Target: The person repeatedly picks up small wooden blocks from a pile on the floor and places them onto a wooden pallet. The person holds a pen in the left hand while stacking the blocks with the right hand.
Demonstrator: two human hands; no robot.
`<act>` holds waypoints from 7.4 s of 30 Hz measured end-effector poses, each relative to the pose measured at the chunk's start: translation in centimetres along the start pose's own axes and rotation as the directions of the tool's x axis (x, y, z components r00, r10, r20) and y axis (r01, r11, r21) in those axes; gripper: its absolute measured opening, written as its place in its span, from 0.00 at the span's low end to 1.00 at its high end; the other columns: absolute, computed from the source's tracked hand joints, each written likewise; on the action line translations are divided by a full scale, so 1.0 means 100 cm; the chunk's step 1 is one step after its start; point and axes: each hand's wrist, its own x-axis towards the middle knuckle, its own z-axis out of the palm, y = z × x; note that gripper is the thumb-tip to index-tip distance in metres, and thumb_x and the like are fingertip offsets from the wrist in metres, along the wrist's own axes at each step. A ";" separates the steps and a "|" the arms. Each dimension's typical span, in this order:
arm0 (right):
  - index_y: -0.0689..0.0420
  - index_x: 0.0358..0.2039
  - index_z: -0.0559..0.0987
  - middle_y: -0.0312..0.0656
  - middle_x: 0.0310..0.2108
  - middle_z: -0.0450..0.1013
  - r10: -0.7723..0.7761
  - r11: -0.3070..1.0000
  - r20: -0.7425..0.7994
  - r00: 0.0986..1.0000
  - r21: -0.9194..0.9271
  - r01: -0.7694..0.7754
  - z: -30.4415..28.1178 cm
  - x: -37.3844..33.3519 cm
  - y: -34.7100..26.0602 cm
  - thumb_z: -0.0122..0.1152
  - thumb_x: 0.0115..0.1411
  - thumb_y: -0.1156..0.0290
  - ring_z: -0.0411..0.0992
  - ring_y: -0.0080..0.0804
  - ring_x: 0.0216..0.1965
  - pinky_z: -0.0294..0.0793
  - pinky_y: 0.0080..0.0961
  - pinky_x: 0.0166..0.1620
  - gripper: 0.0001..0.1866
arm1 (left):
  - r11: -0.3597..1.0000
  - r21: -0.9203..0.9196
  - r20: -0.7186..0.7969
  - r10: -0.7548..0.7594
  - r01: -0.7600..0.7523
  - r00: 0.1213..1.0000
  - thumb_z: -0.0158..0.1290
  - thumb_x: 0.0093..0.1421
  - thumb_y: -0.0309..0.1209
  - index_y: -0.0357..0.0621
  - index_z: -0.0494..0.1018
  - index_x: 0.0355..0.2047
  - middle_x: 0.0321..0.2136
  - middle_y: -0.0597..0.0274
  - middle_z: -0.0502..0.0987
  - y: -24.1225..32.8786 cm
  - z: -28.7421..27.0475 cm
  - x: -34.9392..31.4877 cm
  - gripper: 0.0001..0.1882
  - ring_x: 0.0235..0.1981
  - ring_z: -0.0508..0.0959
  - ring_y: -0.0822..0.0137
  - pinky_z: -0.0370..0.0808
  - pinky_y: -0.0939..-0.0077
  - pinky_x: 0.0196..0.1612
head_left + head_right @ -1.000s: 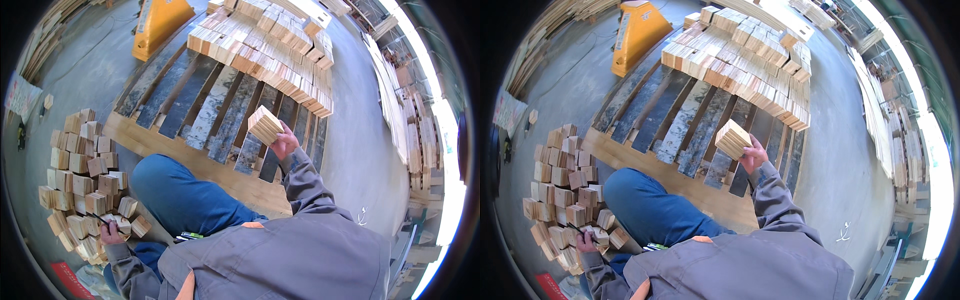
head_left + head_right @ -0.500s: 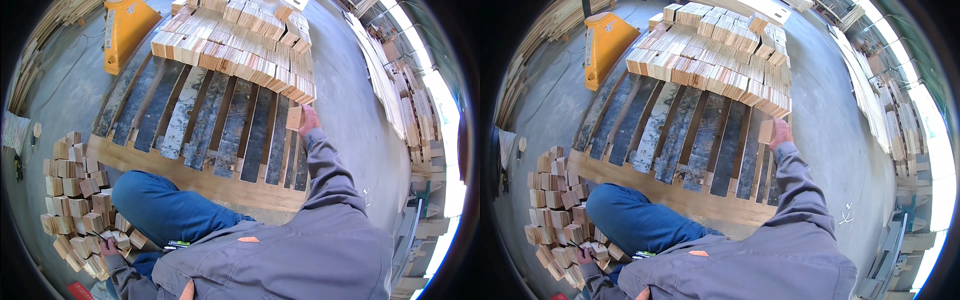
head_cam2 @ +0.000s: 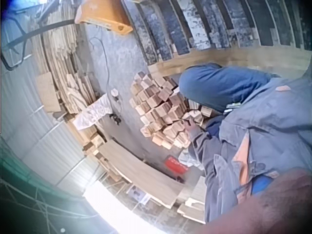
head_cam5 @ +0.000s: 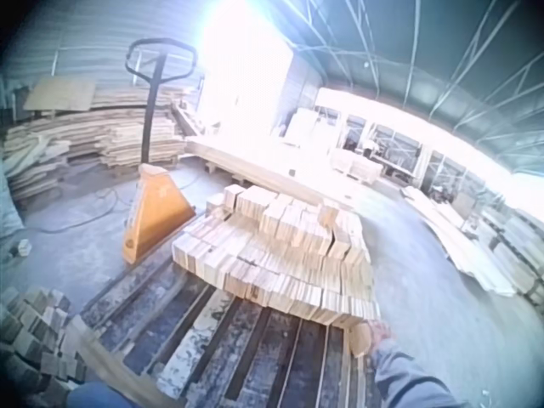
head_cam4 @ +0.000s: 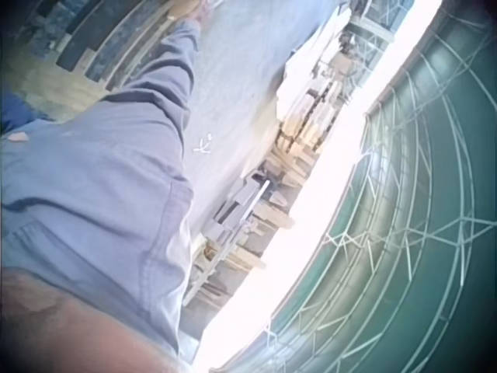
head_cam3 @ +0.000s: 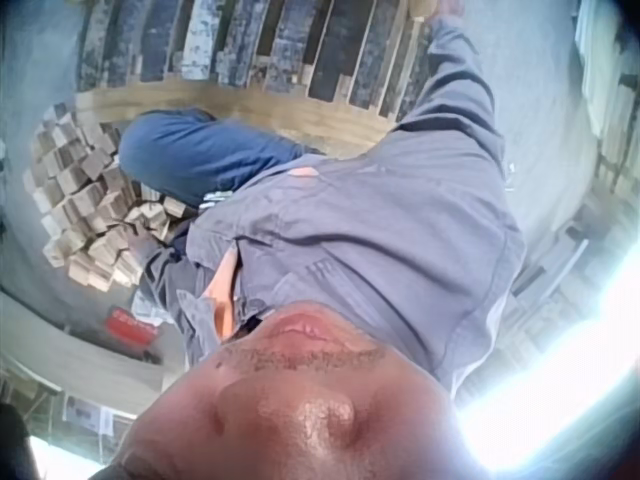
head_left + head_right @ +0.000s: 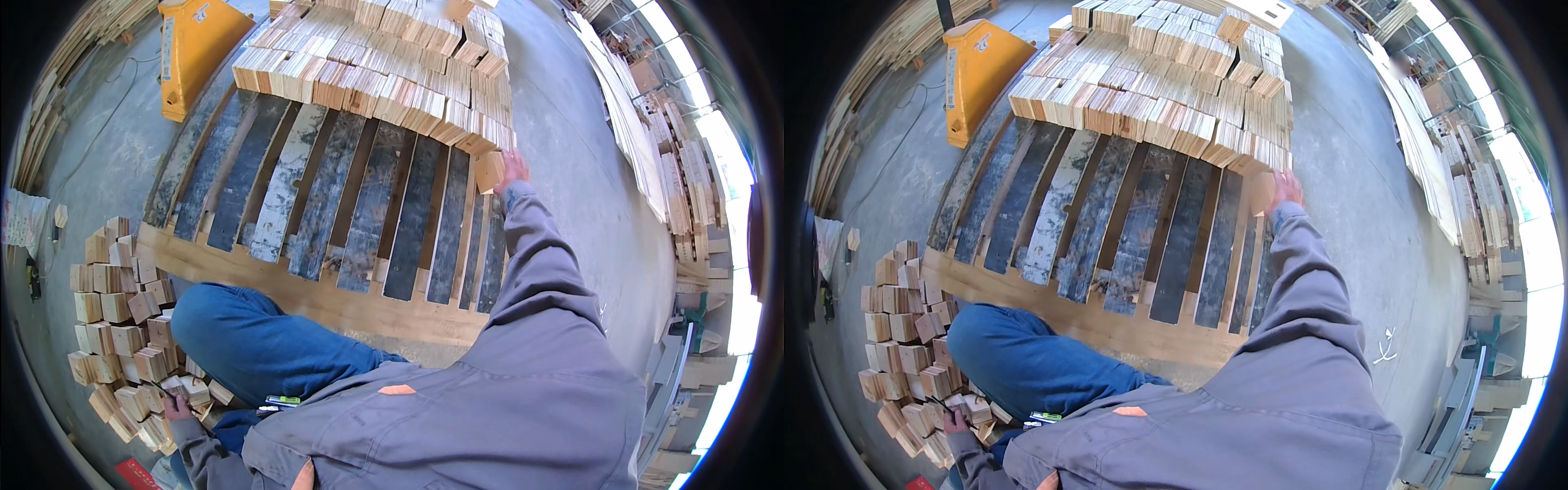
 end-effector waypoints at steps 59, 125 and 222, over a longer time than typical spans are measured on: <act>0.63 0.59 0.70 0.45 0.43 0.76 -0.718 0.034 -0.162 0.677 0.963 0.266 -0.095 -0.203 -0.594 0.69 0.58 0.75 0.74 0.24 0.39 0.77 0.21 0.43 0.29 | 0.957 -0.184 -0.245 0.178 -0.226 0.953 0.56 0.65 0.30 0.39 0.75 0.47 0.35 0.51 0.80 0.124 -0.015 -0.064 0.13 0.36 0.82 0.58 0.78 0.69 0.41; 0.55 0.70 0.59 0.45 0.46 0.76 -0.789 -0.283 0.004 0.614 0.885 -0.369 -0.184 -0.221 -0.483 0.64 0.46 0.83 0.76 0.38 0.47 0.78 0.37 0.50 0.48 | 0.810 -0.530 -0.207 0.163 -0.251 0.965 0.51 0.69 0.27 0.37 0.73 0.49 0.32 0.66 0.78 0.062 -0.010 -0.075 0.11 0.30 0.74 0.77 0.73 0.83 0.36; 0.64 0.58 0.70 0.45 0.39 0.76 -0.691 0.025 -0.029 0.723 0.998 0.064 -0.143 -0.221 -0.614 0.69 0.59 0.72 0.75 0.28 0.31 0.77 0.25 0.33 0.28 | 0.893 -0.219 -0.262 0.335 -0.394 0.905 0.58 0.63 0.29 0.40 0.74 0.46 0.29 0.53 0.78 0.117 -0.028 -0.104 0.13 0.30 0.80 0.57 0.77 0.69 0.35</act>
